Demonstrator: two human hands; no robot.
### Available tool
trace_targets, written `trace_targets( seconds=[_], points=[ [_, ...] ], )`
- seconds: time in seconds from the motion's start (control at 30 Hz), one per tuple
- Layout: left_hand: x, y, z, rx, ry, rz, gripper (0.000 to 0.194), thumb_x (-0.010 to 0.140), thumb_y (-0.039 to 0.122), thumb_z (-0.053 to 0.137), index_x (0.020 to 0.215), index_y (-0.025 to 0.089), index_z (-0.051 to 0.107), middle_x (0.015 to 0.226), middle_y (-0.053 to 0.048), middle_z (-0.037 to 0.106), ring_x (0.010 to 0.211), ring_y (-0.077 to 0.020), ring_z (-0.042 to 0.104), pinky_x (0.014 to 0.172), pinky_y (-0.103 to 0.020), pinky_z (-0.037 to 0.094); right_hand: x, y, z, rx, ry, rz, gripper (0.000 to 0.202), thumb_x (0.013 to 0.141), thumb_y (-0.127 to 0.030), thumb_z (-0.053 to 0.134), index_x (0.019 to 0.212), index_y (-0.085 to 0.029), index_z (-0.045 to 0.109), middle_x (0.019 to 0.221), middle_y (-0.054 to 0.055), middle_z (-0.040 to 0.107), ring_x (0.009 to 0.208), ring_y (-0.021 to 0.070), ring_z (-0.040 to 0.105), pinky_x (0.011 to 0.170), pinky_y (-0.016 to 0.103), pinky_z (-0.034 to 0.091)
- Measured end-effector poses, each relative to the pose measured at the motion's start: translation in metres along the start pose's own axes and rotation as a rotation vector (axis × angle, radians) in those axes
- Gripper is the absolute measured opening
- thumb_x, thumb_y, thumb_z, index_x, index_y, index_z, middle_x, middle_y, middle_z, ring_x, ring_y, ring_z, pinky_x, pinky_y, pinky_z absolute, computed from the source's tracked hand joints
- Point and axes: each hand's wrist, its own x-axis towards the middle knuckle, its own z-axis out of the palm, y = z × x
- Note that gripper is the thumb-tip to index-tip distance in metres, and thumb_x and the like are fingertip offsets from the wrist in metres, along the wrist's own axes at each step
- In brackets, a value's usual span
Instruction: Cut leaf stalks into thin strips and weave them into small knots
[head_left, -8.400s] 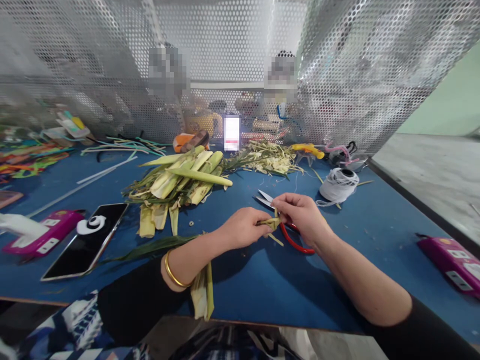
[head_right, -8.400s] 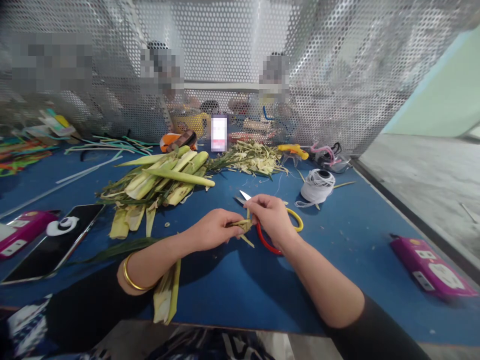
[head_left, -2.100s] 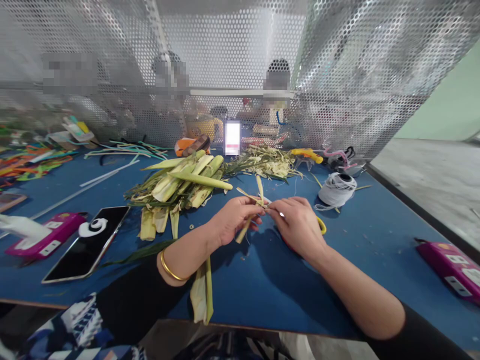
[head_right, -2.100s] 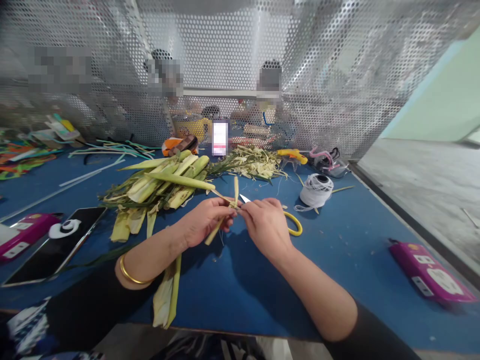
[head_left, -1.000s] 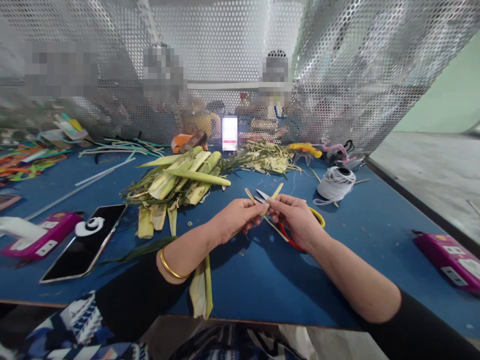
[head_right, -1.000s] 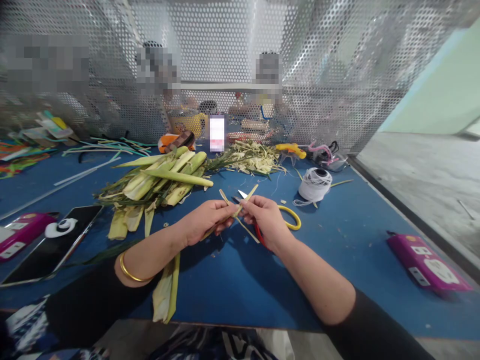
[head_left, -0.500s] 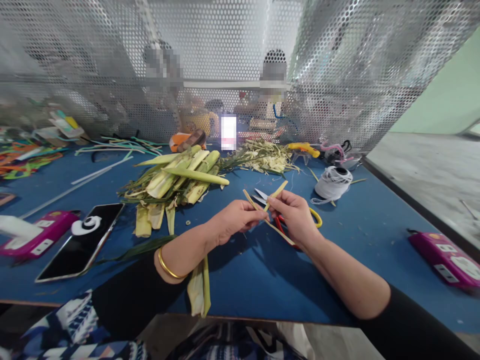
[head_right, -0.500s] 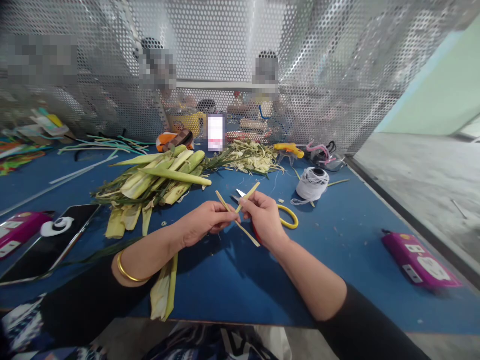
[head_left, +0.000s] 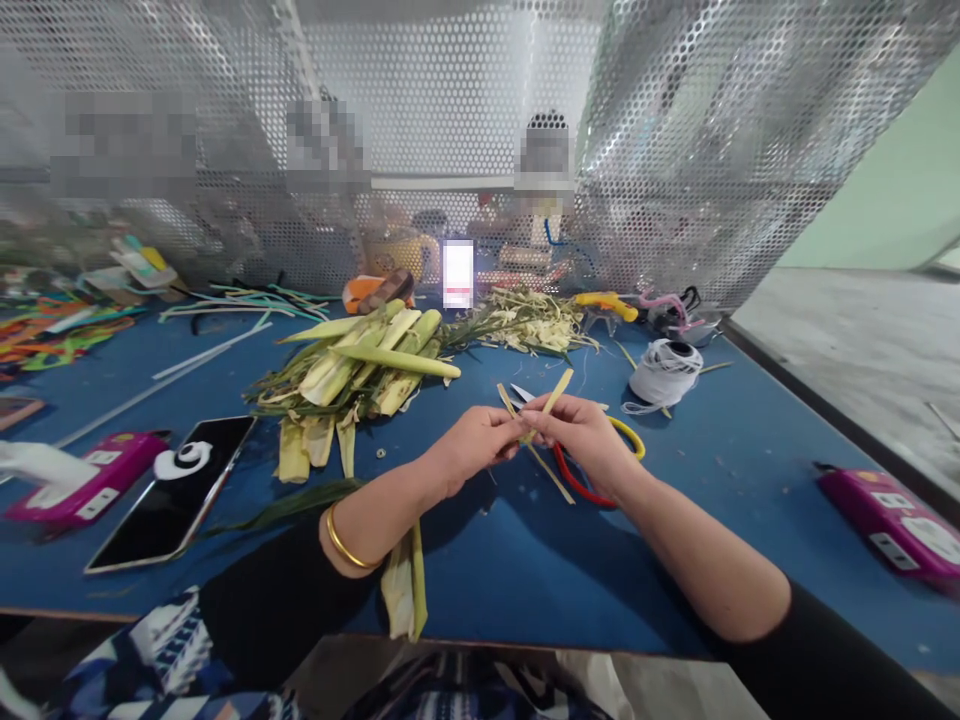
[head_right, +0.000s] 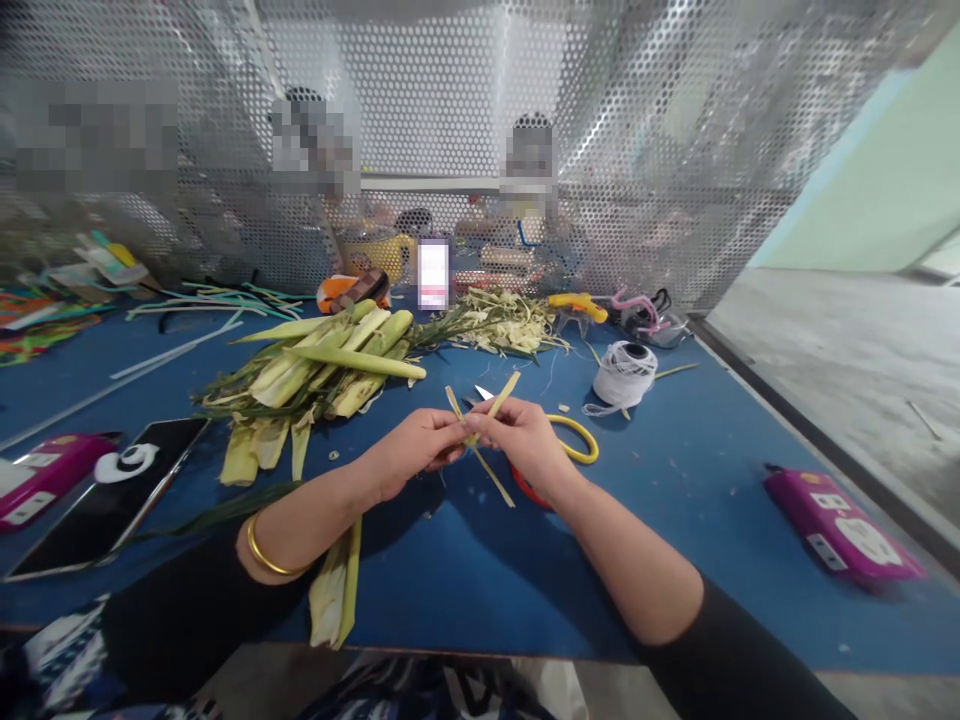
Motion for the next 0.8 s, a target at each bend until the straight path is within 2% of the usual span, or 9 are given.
trace_targets(
  seconds=[0.17,0.33,0.43,0.53,0.63,0.73,0.8],
  points=[
    [-0.002,-0.003,0.001,0.145,-0.095,0.024,0.027,0.075,0.037,0.059,0.069,0.014,0.07,0.047,0.005,0.043,0.048,-0.0081,0.032,0.05,-0.024,0.022,-0.003,0.002,0.002,0.135,-0.085,0.089,0.03,0.062,-0.04,0.077,0.074,-0.015,0.066,0.055,-0.003,0.057,0.048,0.0086,0.048,0.046,0.023,0.037],
    [-0.004,-0.005,0.002,0.265,-0.116,0.031,0.028,0.075,0.037,0.058,0.075,0.014,0.073,0.047,0.005,0.042,0.047,-0.009,0.032,0.049,-0.026,0.02,-0.005,0.004,0.003,0.165,-0.14,0.138,0.026,0.062,-0.033,0.078,0.063,-0.016,0.059,0.052,-0.004,0.054,0.045,0.0086,0.048,0.041,0.021,0.033],
    [-0.003,-0.004,0.002,0.262,-0.104,0.059,0.03,0.073,0.041,0.061,0.071,0.013,0.071,0.048,0.005,0.039,0.048,-0.0084,0.029,0.049,-0.026,0.018,-0.006,0.005,0.004,0.204,-0.037,0.044,0.024,0.062,-0.03,0.077,0.059,-0.017,0.056,0.051,-0.006,0.051,0.044,0.0064,0.042,0.042,0.021,0.032],
    [-0.004,-0.003,0.002,0.287,-0.101,0.102,0.032,0.073,0.042,0.061,0.062,0.013,0.067,0.048,0.006,0.035,0.049,-0.0077,0.025,0.049,-0.026,0.016,-0.006,0.009,0.008,0.213,0.087,-0.066,0.024,0.061,-0.027,0.076,0.056,-0.017,0.055,0.054,-0.005,0.051,0.048,0.0063,0.042,0.045,0.021,0.033],
    [-0.005,-0.002,0.004,0.281,-0.101,0.107,0.033,0.073,0.042,0.062,0.057,0.014,0.064,0.047,0.007,0.032,0.049,-0.0073,0.025,0.049,-0.025,0.017,-0.004,0.012,0.009,0.211,0.118,-0.084,0.025,0.06,-0.03,0.076,0.056,-0.017,0.055,0.054,-0.005,0.05,0.05,0.007,0.043,0.046,0.021,0.033],
    [-0.005,-0.002,0.004,0.095,-0.081,0.062,0.031,0.074,0.043,0.062,0.068,0.014,0.068,0.047,0.006,0.04,0.047,-0.0076,0.033,0.049,-0.023,0.025,0.0,0.009,0.003,0.15,0.119,-0.046,0.027,0.065,-0.041,0.074,0.064,-0.018,0.06,0.056,-0.004,0.052,0.049,0.0085,0.044,0.047,0.023,0.036],
    [-0.003,-0.002,0.003,-0.104,-0.044,0.013,0.031,0.075,0.044,0.062,0.074,0.014,0.069,0.052,0.003,0.051,0.05,-0.0085,0.043,0.054,-0.023,0.034,0.002,0.004,-0.002,0.06,0.198,-0.067,0.032,0.07,-0.049,0.068,0.076,-0.017,0.064,0.064,-0.002,0.057,0.055,0.0109,0.05,0.052,0.025,0.04]
  ],
)
